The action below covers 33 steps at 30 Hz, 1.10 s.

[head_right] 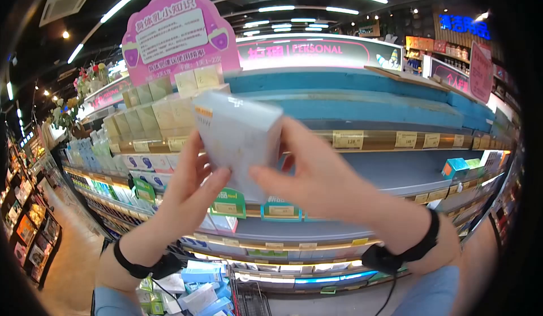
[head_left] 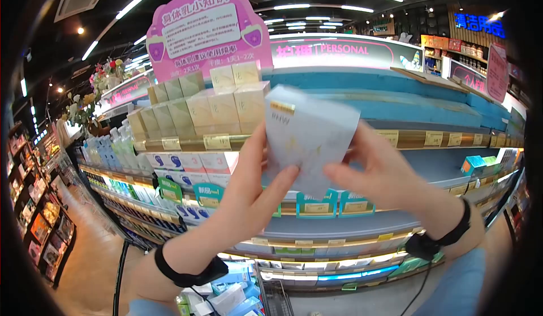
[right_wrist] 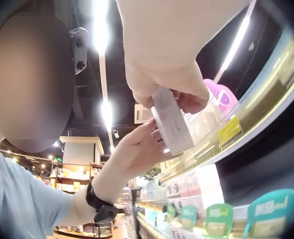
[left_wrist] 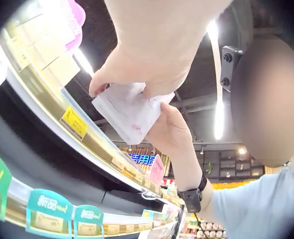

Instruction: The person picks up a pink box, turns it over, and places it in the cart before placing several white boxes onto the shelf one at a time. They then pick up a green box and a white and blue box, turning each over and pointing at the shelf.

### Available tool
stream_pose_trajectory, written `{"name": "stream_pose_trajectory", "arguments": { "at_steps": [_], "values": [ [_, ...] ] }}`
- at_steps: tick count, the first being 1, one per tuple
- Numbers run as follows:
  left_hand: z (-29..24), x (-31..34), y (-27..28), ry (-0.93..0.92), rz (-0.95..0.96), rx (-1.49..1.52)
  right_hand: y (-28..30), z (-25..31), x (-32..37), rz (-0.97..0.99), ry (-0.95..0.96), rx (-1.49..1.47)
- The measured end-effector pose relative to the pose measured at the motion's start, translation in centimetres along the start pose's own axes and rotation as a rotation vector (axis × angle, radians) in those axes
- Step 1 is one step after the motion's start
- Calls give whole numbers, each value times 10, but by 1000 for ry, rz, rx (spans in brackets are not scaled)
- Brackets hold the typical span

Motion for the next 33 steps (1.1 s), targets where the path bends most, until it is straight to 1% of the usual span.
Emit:
{"name": "stream_pose_trajectory", "arguments": {
  "at_steps": [1, 2, 3, 4, 5, 6, 7, 8, 9, 10, 11, 12, 13, 15, 16, 18, 19, 21, 23, 24, 25, 26, 28, 30, 33],
  "values": [
    [-7, -15, 3, -13, 0, -4, 13, 6, -10, 3, 72, -2],
    [-17, -31, 6, -18, -21, -18, 28, 6, -24, -57, 178, 48],
    [-25, -48, 10, -23, -42, -30, 40, 15, -38, -101, 145, 9],
    [-25, -70, 16, -32, -43, -33, 54, 15, -53, -136, 176, 22],
    [-25, -92, 23, -153, -107, -150, 61, 13, -67, -137, 183, 25],
    [-25, -110, 29, -273, -171, -267, 66, 13, -79, -181, 206, 146],
    [-23, -124, 32, -279, -172, -266, 69, 12, -88, -224, 227, 267],
    [-20, -135, 36, -249, -228, -398, 67, 6, -98, -224, 231, 271],
    [-16, -144, 39, -219, -283, -530, 64, -4, -109, -256, 193, 277],
    [-8, -151, 41, -226, -287, -531, 63, -14, -120, -288, 158, 283],
    [3, -159, 43, -183, -292, -558, 63, -23, -129, -289, 165, 285],
    [14, -166, 46, -138, -297, -585, 63, -35, -139, -296, 131, 244],
    [24, -173, 52, -142, -301, -588, 63, -47, -147, -302, 96, 201],
    [36, -182, 60, -185, -237, -853, 61, -67, -160, -330, 93, 244],
    [40, -185, 62, -185, -237, -855, 61, -76, -164, -356, 83, 289],
    [52, -188, 63, -45, -133, -767, 61, -91, -174, -333, 46, 299],
    [54, -188, 63, -40, -132, -768, 60, -97, -178, -310, 11, 311],
    [59, -188, 62, 36, -125, -768, 58, -107, -184, -326, -10, 294],
    [64, -190, 63, 42, -166, -739, 57, -115, -190, -343, -25, 283],
    [67, -191, 64, 47, -203, -706, 57, -118, -193, -358, -72, 229],
    [69, -192, 66, 46, -206, -706, 57, -122, -196, -373, -119, 175],
    [72, -192, 66, 18, -189, -708, 57, -123, -198, -372, -117, 176],
    [76, -192, 67, -9, -171, -712, 57, -126, -203, -328, -167, 104],
    [77, -191, 68, -40, -194, -816, 59, -127, -206, -310, -177, 113],
    [78, -189, 68, -10, -178, -862, 60, -127, -206, -290, -197, 150]
  ]
}}
Point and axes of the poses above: each hand's wrist, its own x-axis away from the middle knuckle, its own y-axis out of the back of the hand, z = x × y, the point moved 3 cm from there along -x, towards the middle knuckle, and after that the axes turned 4 degrees about y, right-handed, at the moved point
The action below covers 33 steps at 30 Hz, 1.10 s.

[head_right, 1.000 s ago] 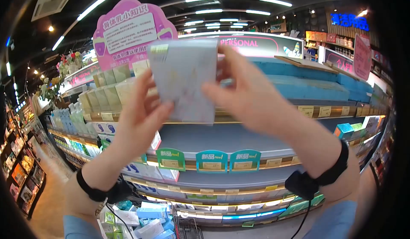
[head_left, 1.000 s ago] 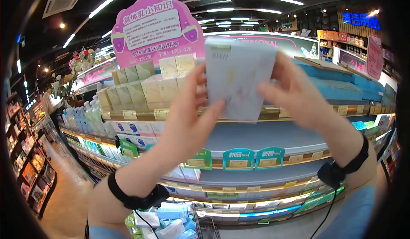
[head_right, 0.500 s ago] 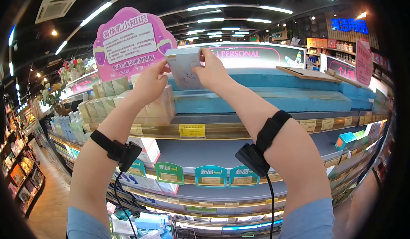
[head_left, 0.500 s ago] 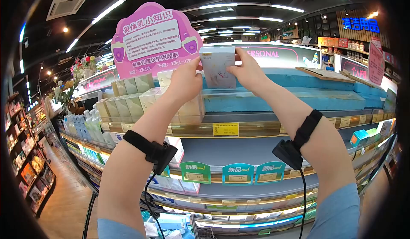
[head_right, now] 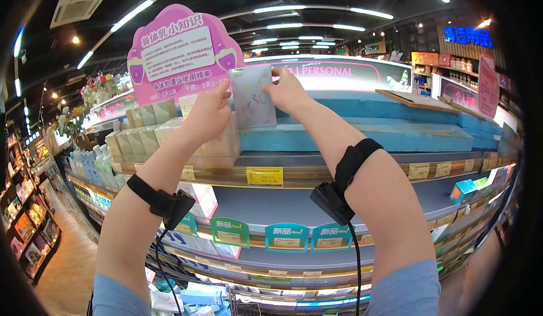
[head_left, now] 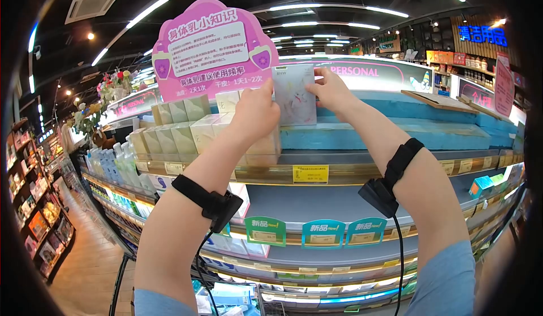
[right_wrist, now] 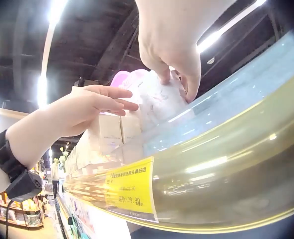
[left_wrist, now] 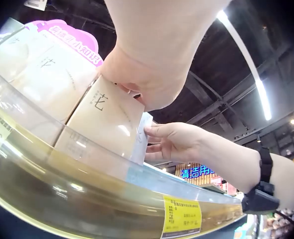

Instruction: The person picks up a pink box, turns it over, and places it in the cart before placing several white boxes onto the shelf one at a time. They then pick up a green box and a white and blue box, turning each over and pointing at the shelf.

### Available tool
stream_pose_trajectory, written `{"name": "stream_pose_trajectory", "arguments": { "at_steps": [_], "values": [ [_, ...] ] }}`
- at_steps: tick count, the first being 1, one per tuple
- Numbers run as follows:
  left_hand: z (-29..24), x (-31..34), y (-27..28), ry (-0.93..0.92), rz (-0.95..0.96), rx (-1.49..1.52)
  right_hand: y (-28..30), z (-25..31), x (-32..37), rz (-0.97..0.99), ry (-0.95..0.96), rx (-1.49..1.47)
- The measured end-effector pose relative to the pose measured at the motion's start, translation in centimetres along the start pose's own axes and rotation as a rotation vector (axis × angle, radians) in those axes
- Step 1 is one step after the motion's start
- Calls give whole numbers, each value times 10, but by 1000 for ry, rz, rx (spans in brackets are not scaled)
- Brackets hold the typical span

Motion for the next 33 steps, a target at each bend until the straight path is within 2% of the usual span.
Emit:
{"name": "stream_pose_trajectory", "arguments": {
  "at_steps": [3, 7, 11, 13, 14, 16, 18, 19, 21, 22, 23, 24, 26, 28, 30, 32, 33],
  "values": [
    [-3, 3, 0, -65, -41, 22, 0, 5, 3, -11, 2, 60],
    [-5, 3, 1, -56, -19, 3, 0, 4, 5, -6, 35, 84],
    [-17, 10, 14, -5, -10, 30, 0, 2, 7, -12, 47, 81],
    [-21, 16, 24, 41, 18, 41, 2, 4, 11, -109, 79, 151],
    [-22, 19, 32, 9, -65, 93, 2, 4, 12, -92, 69, 148],
    [-26, 37, 51, -66, -194, 182, 10, 15, 22, -325, 192, 277],
    [-36, 64, 79, -143, -275, 339, 19, 41, 48, -432, 481, 166],
    [-45, 85, 97, -168, -313, 457, 17, 62, 73, -425, 549, 93],
    [-65, 162, 144, -281, -435, 319, -12, 91, 138, -279, 704, -96],
    [-70, 190, 152, -198, -513, 264, -19, 97, 175, -247, 765, -125],
    [-54, 222, 164, -177, -604, 377, -33, 89, 200, -195, 765, -145],
    [-43, 252, 178, -254, -528, 417, -45, 81, 220, -144, 765, -166],
    [-32, 299, 196, -224, -454, 481, -75, 71, 254, 138, 856, -127],
    [-27, 337, 202, -90, -419, 424, -108, 56, 280, 288, 762, -172],
    [-20, 363, 195, 218, -458, 403, -151, 27, 299, 395, 664, -227],
    [-12, 399, 186, 564, -600, 560, -191, 1, 321, 546, 443, -252],
    [-3, 423, 185, 711, -547, 482, -209, -14, 332, 617, 371, -250]
  ]
}}
Point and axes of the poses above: each hand's wrist, its own x-axis away from the middle knuckle, its own y-axis out of the back of the hand, z = x × y, the point moved 3 cm from there along -x, towards the middle knuckle, and after that the axes turned 4 degrees about y, right-handed, at the moved point
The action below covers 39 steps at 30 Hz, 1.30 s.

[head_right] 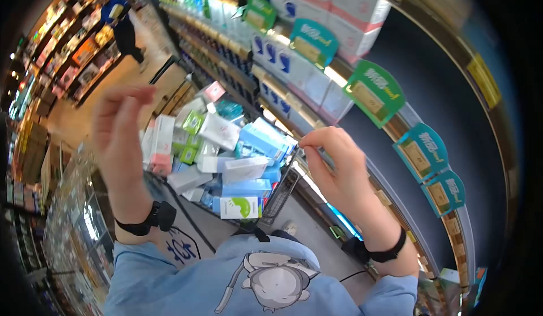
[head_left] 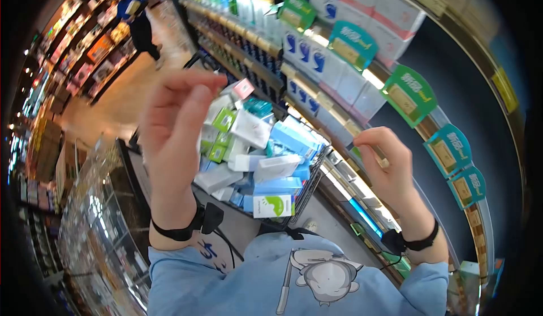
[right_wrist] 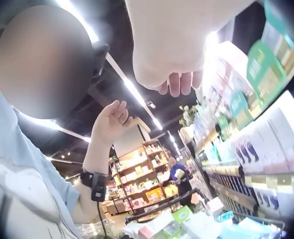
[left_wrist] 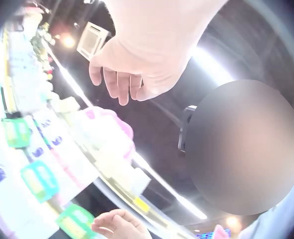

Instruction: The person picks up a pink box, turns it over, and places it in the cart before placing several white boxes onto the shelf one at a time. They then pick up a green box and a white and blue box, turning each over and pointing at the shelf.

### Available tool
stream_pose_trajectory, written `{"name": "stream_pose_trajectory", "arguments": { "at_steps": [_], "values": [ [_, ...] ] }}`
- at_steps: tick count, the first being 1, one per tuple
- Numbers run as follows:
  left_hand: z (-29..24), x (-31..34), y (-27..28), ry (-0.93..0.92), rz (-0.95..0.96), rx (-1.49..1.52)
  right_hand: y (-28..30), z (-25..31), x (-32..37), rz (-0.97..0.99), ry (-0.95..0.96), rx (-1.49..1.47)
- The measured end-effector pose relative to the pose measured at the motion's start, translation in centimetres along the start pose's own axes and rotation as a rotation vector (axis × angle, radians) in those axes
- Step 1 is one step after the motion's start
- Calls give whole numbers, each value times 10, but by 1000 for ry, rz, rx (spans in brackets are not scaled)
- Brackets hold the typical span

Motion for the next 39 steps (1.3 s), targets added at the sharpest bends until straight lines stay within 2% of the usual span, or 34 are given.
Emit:
{"name": "stream_pose_trajectory", "arguments": {
  "at_steps": [1, 3, 5, 7, 9, 11, 12, 14, 16, 18, 19, 20, 22, 24, 26, 30, 32, 33, 35, 37, 39],
  "values": [
    [21, 10, 18, 116, -13, -113, -19, -17, 5, 54, -71, -28],
    [66, 38, 47, 356, -109, -133, -60, -46, 17, 187, -125, -21],
    [121, 73, 68, 465, -34, -186, -104, -73, 31, 270, -111, -45],
    [172, 116, 80, 619, 48, -419, -149, -95, 45, 427, -179, -29],
    [200, 144, 75, 671, 141, -541, -187, -108, 57, 473, -117, 36],
    [219, 163, 67, 557, 140, -603, -217, -115, 60, 581, -62, 160],
    [223, 168, 64, 546, 132, -606, -227, -113, 62, 574, -43, 219],
    [223, 171, 58, 403, 225, -666, -243, -115, 68, 551, -5, 281],
    [223, 175, 57, 368, 233, -662, -254, -123, 72, 537, 54, 300],
    [217, 170, 57, 317, 270, -686, -249, -117, 70, 596, 42, 274],
    [211, 167, 56, 291, 292, -720, -245, -110, 70, 693, -90, 251],
    [209, 166, 55, 278, 299, -739, -240, -105, 68, 731, -140, 191],
    [196, 159, 47, 271, 319, -752, -219, -82, 59, 670, -71, 114],
    [183, 147, 37, 271, 348, -754, -200, -62, 46, 695, -70, 105],
    [176, 138, 31, 480, 410, -677, -181, -46, 35, 721, -80, 96],
    [151, 122, 24, 399, 333, -587, -137, -22, 18, 506, 11, 92],
    [146, 115, 23, 551, 280, -441, -119, -20, 15, 302, 62, 91],
    [146, 113, 22, 541, 281, -442, -115, -24, 17, 295, 67, 95],
    [150, 112, 21, 588, 194, -322, -102, -36, 23, 130, -121, 18],
    [143, 110, 16, 621, 188, -303, -102, -52, 38, 83, -123, 40],
    [145, 107, 10, 640, 228, -275, -106, -75, 57, 39, -400, -304]
  ]
}}
Point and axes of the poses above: each hand's wrist, its own x-axis away from the middle knuckle, its own y-axis out of the back of the hand, z = x × y, the point moved 3 cm from there along -x, towards the middle knuckle, and after that the axes turned 4 degrees about y, right-handed, at the moved point
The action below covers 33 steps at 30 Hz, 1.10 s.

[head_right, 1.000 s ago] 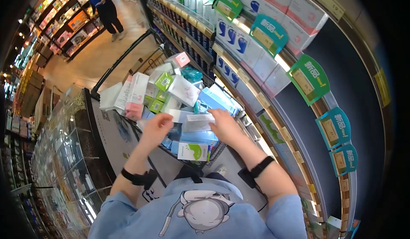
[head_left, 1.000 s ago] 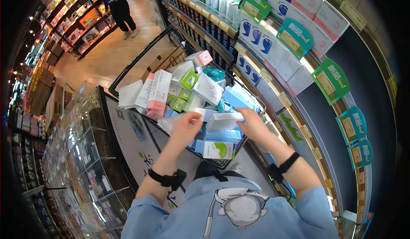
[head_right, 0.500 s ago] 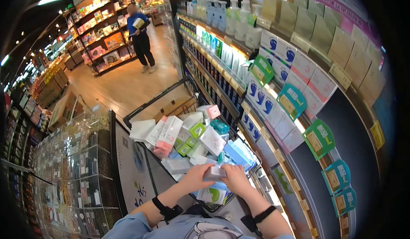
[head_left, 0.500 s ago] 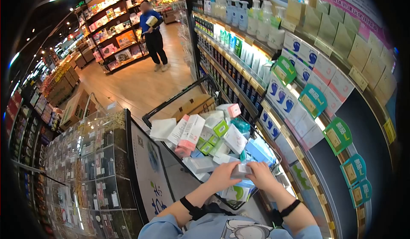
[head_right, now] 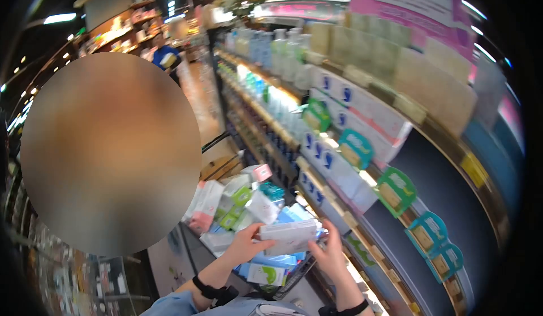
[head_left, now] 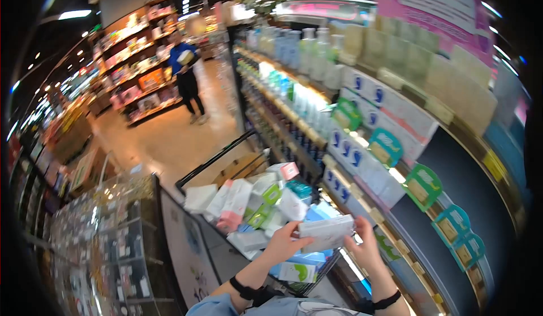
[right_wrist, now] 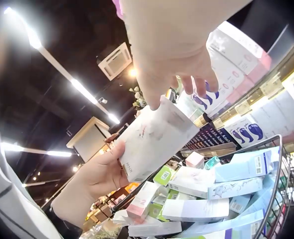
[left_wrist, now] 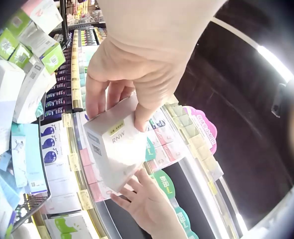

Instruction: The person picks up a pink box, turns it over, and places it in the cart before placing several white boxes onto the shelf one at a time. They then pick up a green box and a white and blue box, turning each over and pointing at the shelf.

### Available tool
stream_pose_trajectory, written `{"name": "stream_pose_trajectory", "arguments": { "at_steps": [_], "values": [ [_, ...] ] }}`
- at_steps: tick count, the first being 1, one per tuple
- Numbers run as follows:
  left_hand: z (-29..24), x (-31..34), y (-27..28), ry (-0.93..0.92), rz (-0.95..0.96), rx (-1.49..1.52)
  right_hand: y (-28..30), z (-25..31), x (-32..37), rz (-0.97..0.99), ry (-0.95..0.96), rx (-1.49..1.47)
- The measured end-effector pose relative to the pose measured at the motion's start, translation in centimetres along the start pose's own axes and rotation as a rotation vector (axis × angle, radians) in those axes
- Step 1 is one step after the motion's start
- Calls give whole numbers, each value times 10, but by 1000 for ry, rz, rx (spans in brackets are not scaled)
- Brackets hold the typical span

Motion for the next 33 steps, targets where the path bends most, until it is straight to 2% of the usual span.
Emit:
{"name": "stream_pose_trajectory", "arguments": {
  "at_steps": [2, 4, 6, 8, 10, 11, 12, 13, 14, 16, 17, 18, 19, 20, 22, 24, 26, 28, 31, 33],
  "values": [
    [17, -5, -10, -45, -15, 69, 4, -8, 12, 90, -181, -47],
    [25, -9, -18, -27, 55, 141, 1, -40, 21, 47, -179, -147],
    [38, -13, -26, 65, 126, 156, 8, -30, 27, 27, -184, -187],
    [29, -10, -36, 124, 227, 159, 16, -37, 33, -19, -174, -250],
    [32, -15, -42, 125, 442, -22, 29, -40, 40, -50, -169, -150],
    [31, -16, -52, 79, 509, 72, 41, -27, 40, -35, -170, -91],
    [22, -15, -61, 57, 576, 164, 50, -14, 41, -48, -238, -135],
    [15, -16, -68, 38, 600, 160, 57, -16, 41, -78, -213, -204],
    [5, -12, -75, 26, 595, 79, 60, -13, 44, -99, -197, -281],
    [-9, -9, -82, 33, 601, -7, 71, 10, 48, -222, -62, -209],
    [-13, -14, -87, 51, 623, 6, 79, 17, 52, -159, -181, -224],
    [-14, -18, -92, 71, 643, 20, 81, 9, 52, -161, -142, -313],
    [-17, -20, -96, 55, 662, 152, 84, 19, 55, -207, -130, -447],
    [-21, -20, -98, 70, 670, 148, 91, 32, 55, -253, -116, -583],
    [-53, -22, -103, -19, 653, 141, 100, 38, 59, -233, -114, -601],
    [-75, -25, -110, -9, 626, 324, 105, 51, 60, -176, -157, -621],
    [-90, -26, -119, -50, 580, 359, 100, 46, 57, -179, -34, -707],
    [-119, -20, -127, -112, 602, 453, 105, 66, 56, -236, 46, -664],
    [-130, -21, -133, -117, 606, 468, 117, 91, 58, -267, 8, -604],
    [-135, -17, -135, -143, 675, 524, 121, 95, 59, -277, -19, -600]
  ]
}}
Point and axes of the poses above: each hand's wrist, its own x-axis away from the middle knuckle, its own y-axis out of the back of the hand, z = x × y, the point moved 3 cm from there along -x, towards the middle knuckle, and after that the axes turned 4 degrees about y, right-handed, at the moved point
